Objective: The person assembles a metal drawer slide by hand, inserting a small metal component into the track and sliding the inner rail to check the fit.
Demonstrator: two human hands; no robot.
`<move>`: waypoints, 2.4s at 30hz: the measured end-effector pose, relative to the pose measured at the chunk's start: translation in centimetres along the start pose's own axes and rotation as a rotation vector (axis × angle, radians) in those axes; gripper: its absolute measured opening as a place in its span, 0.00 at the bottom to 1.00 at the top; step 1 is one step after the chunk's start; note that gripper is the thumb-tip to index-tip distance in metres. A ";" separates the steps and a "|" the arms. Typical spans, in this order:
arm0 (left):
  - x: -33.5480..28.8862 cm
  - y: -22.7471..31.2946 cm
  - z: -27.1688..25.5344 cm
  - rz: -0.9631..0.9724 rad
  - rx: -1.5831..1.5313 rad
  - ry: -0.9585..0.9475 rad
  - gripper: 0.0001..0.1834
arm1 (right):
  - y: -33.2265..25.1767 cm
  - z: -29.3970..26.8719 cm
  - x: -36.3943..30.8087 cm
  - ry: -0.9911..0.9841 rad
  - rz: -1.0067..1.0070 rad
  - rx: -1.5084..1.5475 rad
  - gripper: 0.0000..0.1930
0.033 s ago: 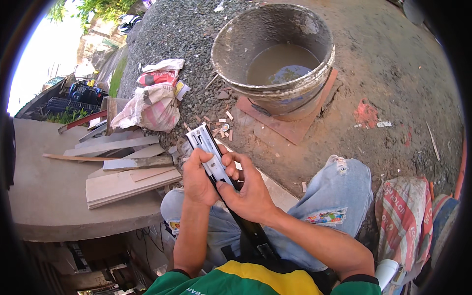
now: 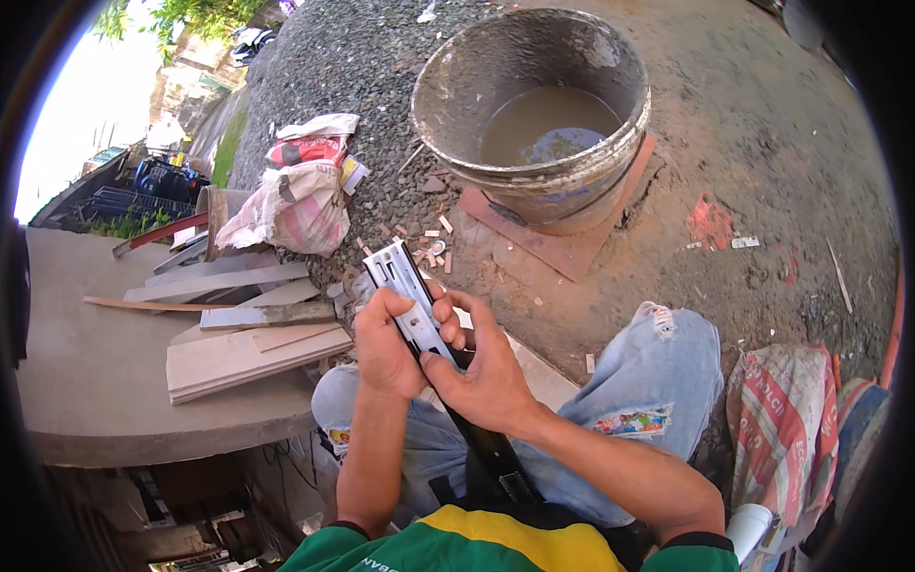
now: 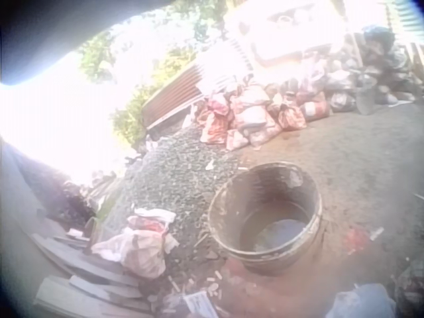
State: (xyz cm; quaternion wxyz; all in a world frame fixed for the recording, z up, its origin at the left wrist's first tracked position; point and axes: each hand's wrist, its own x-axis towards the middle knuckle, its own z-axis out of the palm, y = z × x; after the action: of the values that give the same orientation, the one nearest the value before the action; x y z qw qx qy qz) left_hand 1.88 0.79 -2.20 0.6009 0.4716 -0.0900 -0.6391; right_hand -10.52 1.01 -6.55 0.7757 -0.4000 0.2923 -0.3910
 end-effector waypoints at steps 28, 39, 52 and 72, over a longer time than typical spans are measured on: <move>-1.0 -0.3 0.5 -0.019 -0.030 -0.065 0.22 | -8.2 -3.1 3.8 -0.367 -0.344 -0.701 0.30; -1.3 -0.8 1.0 0.035 -0.098 -0.095 0.24 | -10.0 -2.5 4.7 -0.510 -0.115 -0.776 0.18; -1.3 -0.6 0.4 0.021 -0.125 -0.114 0.22 | -8.6 -2.7 4.8 -0.565 -0.137 -0.600 0.16; -1.3 -0.4 0.8 0.055 -0.042 -0.058 0.21 | -7.5 -3.2 4.8 -0.631 -0.243 -0.775 0.17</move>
State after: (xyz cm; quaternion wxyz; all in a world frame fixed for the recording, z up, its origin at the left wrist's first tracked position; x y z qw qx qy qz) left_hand 0.81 1.63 -1.42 0.6250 0.4377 -0.1067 -0.6375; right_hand -13.20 -7.11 -2.50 0.5698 -0.7877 0.1186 -0.2016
